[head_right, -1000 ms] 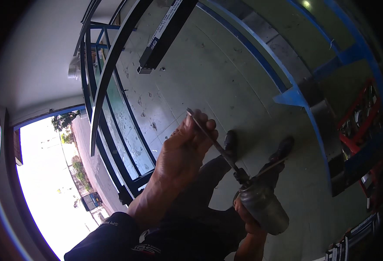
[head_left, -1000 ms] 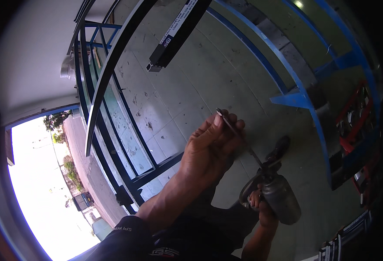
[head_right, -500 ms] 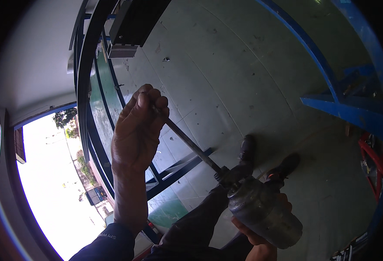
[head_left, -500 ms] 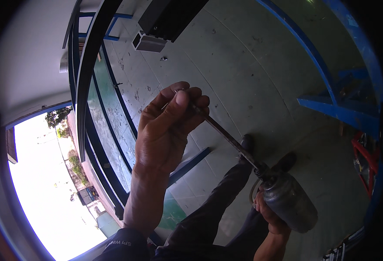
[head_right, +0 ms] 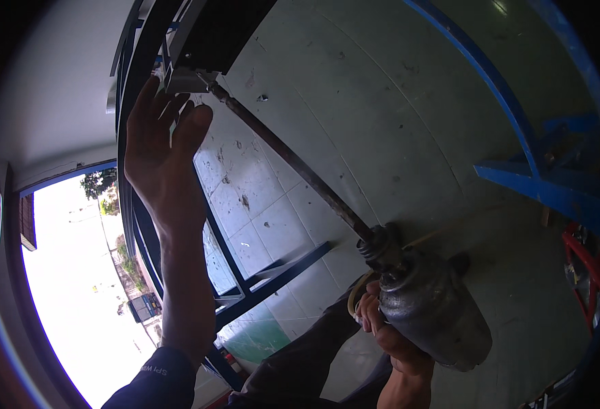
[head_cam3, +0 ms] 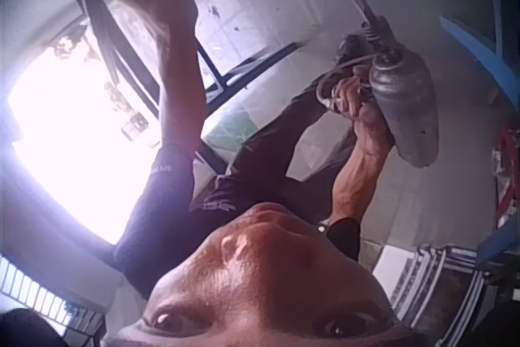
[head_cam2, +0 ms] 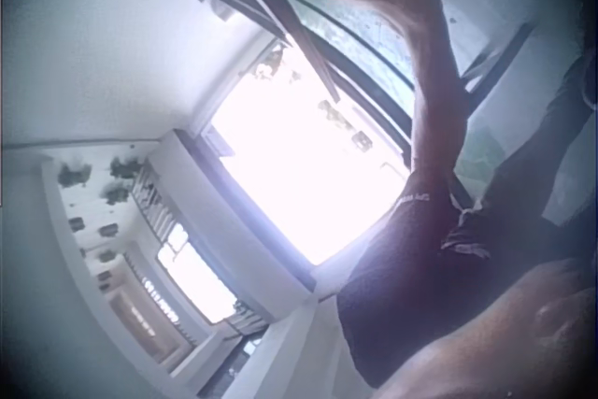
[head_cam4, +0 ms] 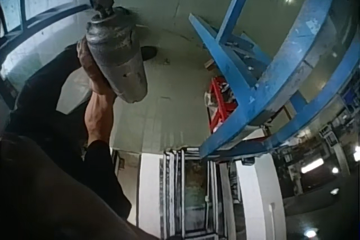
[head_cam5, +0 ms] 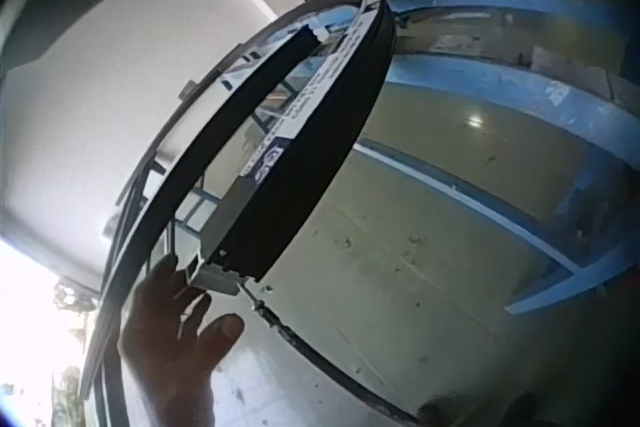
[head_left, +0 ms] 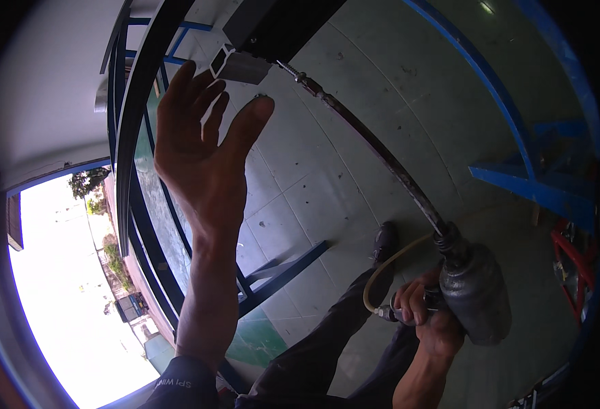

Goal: The person hammers a metal corner connector on a wooden block, fastens it into a curved window frame segment with a pneumatic driver, and joins frame sections together. The person then handles and fits a rubber piece onto a window frame assembly on a worktable alongside a coworker.

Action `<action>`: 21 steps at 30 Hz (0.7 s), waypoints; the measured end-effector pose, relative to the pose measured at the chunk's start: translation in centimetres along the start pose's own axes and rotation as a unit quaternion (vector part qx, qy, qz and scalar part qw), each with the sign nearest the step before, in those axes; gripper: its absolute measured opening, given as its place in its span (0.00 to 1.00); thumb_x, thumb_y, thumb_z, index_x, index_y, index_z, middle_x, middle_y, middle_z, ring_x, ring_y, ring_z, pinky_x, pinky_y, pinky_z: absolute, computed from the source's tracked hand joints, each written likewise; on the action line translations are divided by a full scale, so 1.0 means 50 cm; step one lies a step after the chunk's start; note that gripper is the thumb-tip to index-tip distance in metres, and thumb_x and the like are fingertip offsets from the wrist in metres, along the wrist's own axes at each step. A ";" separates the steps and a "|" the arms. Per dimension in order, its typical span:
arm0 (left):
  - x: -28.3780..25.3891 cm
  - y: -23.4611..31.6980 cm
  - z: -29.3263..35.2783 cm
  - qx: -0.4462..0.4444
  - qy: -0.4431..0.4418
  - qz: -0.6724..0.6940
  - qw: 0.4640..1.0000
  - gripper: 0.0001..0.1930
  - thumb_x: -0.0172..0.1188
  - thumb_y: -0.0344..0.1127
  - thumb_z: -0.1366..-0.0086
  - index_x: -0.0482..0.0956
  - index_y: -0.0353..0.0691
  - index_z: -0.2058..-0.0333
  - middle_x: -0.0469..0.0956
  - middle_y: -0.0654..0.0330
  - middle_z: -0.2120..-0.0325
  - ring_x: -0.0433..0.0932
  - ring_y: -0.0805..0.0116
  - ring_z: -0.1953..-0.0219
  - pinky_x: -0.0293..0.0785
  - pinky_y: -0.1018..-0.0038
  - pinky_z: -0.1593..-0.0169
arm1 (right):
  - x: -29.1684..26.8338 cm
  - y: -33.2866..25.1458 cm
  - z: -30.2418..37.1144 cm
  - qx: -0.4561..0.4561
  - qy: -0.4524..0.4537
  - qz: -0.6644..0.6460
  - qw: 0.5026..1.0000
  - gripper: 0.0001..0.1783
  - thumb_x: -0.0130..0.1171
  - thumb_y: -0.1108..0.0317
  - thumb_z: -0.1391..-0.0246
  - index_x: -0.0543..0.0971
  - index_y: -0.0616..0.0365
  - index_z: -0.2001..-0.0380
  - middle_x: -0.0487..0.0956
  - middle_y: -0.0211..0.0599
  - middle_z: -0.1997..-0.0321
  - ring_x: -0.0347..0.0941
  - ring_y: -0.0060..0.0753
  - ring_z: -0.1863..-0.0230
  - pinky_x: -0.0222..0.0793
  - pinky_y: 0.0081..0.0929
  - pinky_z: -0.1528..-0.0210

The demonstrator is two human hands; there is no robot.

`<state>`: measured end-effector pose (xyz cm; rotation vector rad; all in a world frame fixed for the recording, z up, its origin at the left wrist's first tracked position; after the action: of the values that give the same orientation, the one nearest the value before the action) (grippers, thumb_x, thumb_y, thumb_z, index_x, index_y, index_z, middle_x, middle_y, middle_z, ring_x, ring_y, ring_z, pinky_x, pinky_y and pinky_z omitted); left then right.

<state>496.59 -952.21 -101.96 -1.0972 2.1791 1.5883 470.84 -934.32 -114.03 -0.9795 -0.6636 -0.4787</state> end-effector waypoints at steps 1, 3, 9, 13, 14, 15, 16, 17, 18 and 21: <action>0.009 0.001 -0.020 0.059 0.010 0.057 0.997 0.37 0.83 0.35 0.42 0.77 0.25 0.38 0.89 0.45 0.53 0.88 0.59 0.47 0.89 0.64 0.45 | -0.003 -0.003 -0.005 -0.001 -0.006 0.008 1.000 0.32 0.64 0.52 0.36 0.72 0.63 0.38 0.71 0.29 0.76 0.70 0.29 0.73 0.72 0.41 0.61; 0.016 -0.001 -0.043 0.040 -0.038 0.065 0.996 0.36 0.81 0.34 0.39 0.76 0.27 0.36 0.88 0.46 0.51 0.88 0.58 0.46 0.86 0.61 0.42 | 0.002 -0.018 -0.013 -0.064 -0.077 -0.001 0.995 0.35 0.62 0.50 0.33 0.70 0.64 0.35 0.71 0.27 0.74 0.69 0.28 0.71 0.70 0.39 0.59; 0.012 0.000 -0.071 0.046 -0.080 0.069 0.993 0.26 0.78 0.30 0.37 0.83 0.28 0.42 0.91 0.48 0.56 0.91 0.59 0.53 0.88 0.60 0.44 | 0.014 -0.046 -0.026 -0.102 -0.075 0.018 0.992 0.34 0.60 0.48 0.30 0.70 0.63 0.34 0.71 0.28 0.72 0.70 0.28 0.69 0.71 0.38 0.58; 0.003 -0.002 -0.073 0.038 -0.072 0.076 0.994 0.21 0.77 0.27 0.37 0.86 0.29 0.46 0.91 0.49 0.58 0.91 0.64 0.55 0.89 0.66 0.48 | 0.030 -0.053 -0.040 -0.106 -0.087 0.032 0.990 0.35 0.60 0.46 0.30 0.69 0.63 0.34 0.71 0.28 0.72 0.71 0.28 0.68 0.71 0.38 0.57; 0.009 -0.002 -0.071 0.041 -0.073 0.084 0.993 0.23 0.78 0.28 0.37 0.85 0.28 0.45 0.91 0.48 0.56 0.91 0.61 0.53 0.89 0.62 0.47 | 0.028 -0.051 -0.041 -0.111 -0.086 0.033 0.989 0.35 0.59 0.46 0.30 0.69 0.64 0.34 0.71 0.29 0.72 0.71 0.29 0.68 0.71 0.38 0.58; 0.017 -0.008 -0.067 0.040 -0.076 0.086 0.993 0.23 0.78 0.28 0.37 0.85 0.28 0.45 0.91 0.48 0.56 0.91 0.61 0.53 0.89 0.62 0.47 | 0.026 -0.049 -0.042 -0.116 -0.085 0.034 0.989 0.35 0.59 0.46 0.29 0.68 0.64 0.33 0.71 0.29 0.72 0.71 0.29 0.69 0.72 0.38 0.58; 0.011 -0.020 -0.065 0.051 -0.058 0.074 0.994 0.23 0.78 0.28 0.37 0.85 0.28 0.45 0.91 0.48 0.56 0.91 0.61 0.54 0.89 0.62 0.47 | 0.029 -0.047 -0.045 -0.114 -0.083 0.039 0.989 0.35 0.59 0.46 0.29 0.68 0.64 0.33 0.71 0.29 0.72 0.71 0.29 0.69 0.72 0.38 0.58; 0.005 -0.032 -0.066 0.061 -0.041 0.062 0.995 0.23 0.78 0.28 0.37 0.85 0.29 0.45 0.91 0.48 0.56 0.91 0.61 0.54 0.89 0.62 0.47 | 0.034 -0.048 -0.048 -0.115 -0.086 0.041 0.989 0.35 0.59 0.46 0.29 0.68 0.64 0.33 0.71 0.29 0.72 0.71 0.29 0.68 0.72 0.38 0.58; -0.013 -0.049 -0.084 0.058 -0.041 0.067 0.995 0.23 0.78 0.28 0.37 0.85 0.29 0.45 0.91 0.48 0.56 0.91 0.61 0.54 0.89 0.62 0.47 | 0.038 -0.049 -0.051 -0.116 -0.088 0.043 0.988 0.35 0.58 0.46 0.29 0.68 0.64 0.33 0.71 0.29 0.72 0.71 0.29 0.68 0.72 0.38 0.58; 0.010 -0.032 -0.091 0.019 -0.385 0.373 0.844 0.56 0.67 0.65 0.31 0.57 0.18 0.27 0.66 0.22 0.31 0.71 0.48 0.27 0.56 0.42 0.22 | 0.049 -0.049 -0.063 -0.121 -0.086 0.045 0.988 0.35 0.57 0.47 0.28 0.68 0.65 0.34 0.72 0.29 0.72 0.71 0.29 0.68 0.72 0.39 0.58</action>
<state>498.41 -956.67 -101.64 0.4844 2.0633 1.7739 471.94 -938.43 -112.11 -1.2851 -0.7238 -0.4028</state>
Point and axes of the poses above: each hand's wrist, its own z-axis away from the middle knuckle, its own x-axis out of the palm, y = z × x, the point moved 6 cm from there along -z, towards the middle knuckle
